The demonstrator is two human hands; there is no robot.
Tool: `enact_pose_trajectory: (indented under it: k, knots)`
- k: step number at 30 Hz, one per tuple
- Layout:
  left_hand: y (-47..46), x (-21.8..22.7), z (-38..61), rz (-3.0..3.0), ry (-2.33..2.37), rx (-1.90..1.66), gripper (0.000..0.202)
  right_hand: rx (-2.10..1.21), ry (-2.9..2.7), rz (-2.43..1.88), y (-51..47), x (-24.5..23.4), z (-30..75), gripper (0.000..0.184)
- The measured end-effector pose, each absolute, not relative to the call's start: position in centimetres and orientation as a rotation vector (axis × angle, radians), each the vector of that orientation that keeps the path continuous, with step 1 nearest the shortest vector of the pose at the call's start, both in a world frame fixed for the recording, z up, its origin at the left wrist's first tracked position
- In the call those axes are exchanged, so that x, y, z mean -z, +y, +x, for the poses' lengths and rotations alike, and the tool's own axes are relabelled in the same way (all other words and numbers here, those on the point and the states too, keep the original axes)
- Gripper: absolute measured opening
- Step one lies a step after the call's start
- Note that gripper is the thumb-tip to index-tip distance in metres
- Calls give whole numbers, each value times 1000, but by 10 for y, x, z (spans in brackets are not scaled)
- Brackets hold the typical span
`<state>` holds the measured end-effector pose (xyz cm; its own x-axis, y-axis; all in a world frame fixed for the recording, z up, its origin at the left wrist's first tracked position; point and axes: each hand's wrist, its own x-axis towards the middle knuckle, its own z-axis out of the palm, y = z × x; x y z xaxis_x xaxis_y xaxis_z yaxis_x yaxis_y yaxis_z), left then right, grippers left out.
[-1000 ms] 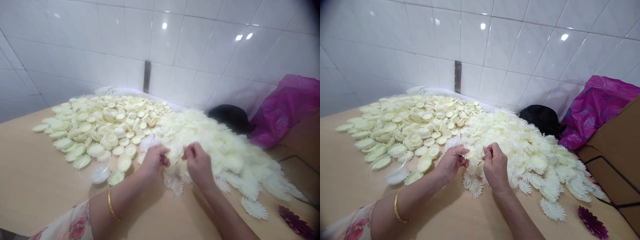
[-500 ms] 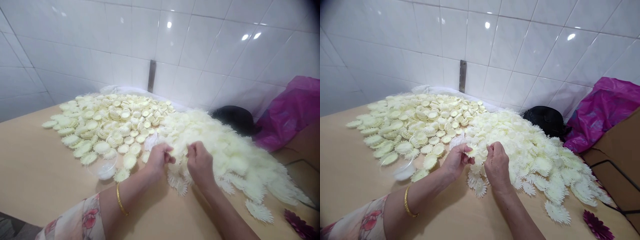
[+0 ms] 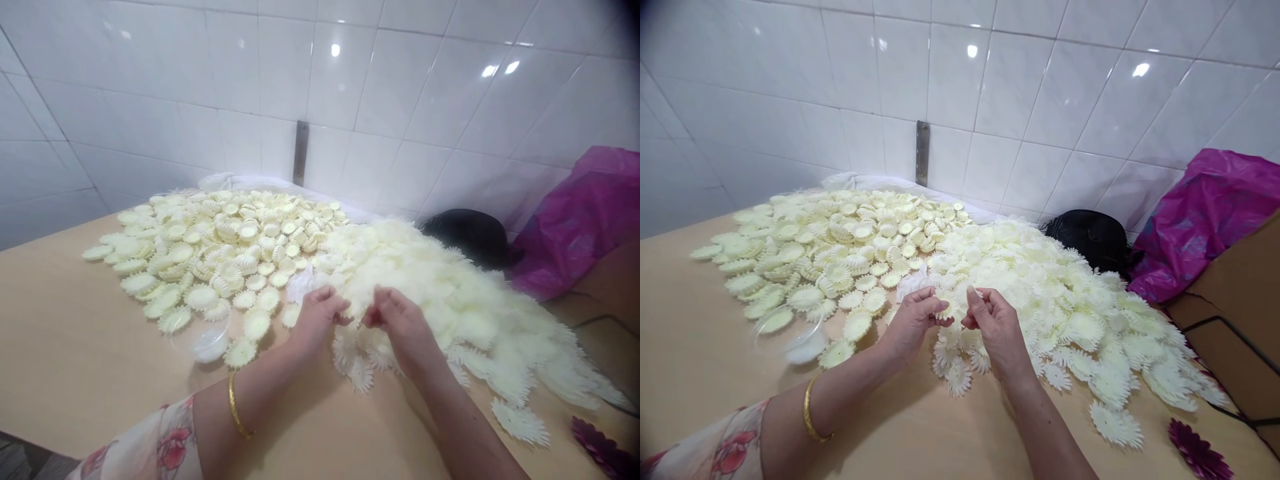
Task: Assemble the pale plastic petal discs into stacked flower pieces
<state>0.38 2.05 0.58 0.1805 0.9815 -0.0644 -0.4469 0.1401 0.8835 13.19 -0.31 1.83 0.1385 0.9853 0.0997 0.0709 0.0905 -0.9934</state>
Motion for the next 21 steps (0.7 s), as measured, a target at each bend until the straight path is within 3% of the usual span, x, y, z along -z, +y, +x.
enact_pose_trajectory:
  k: [6,12,21]
  knots:
    - [19,3,3,967,746,-1138,9,-1017,-1191,-1229,-3,-15,129,29]
    - [20,7,3,1010,755,-1049,25,-825,-1310,-1298,-4,-14,127,32]
    - [14,2,8,1017,702,-1035,25,-573,-1361,-1417,-3,-12,127,40]
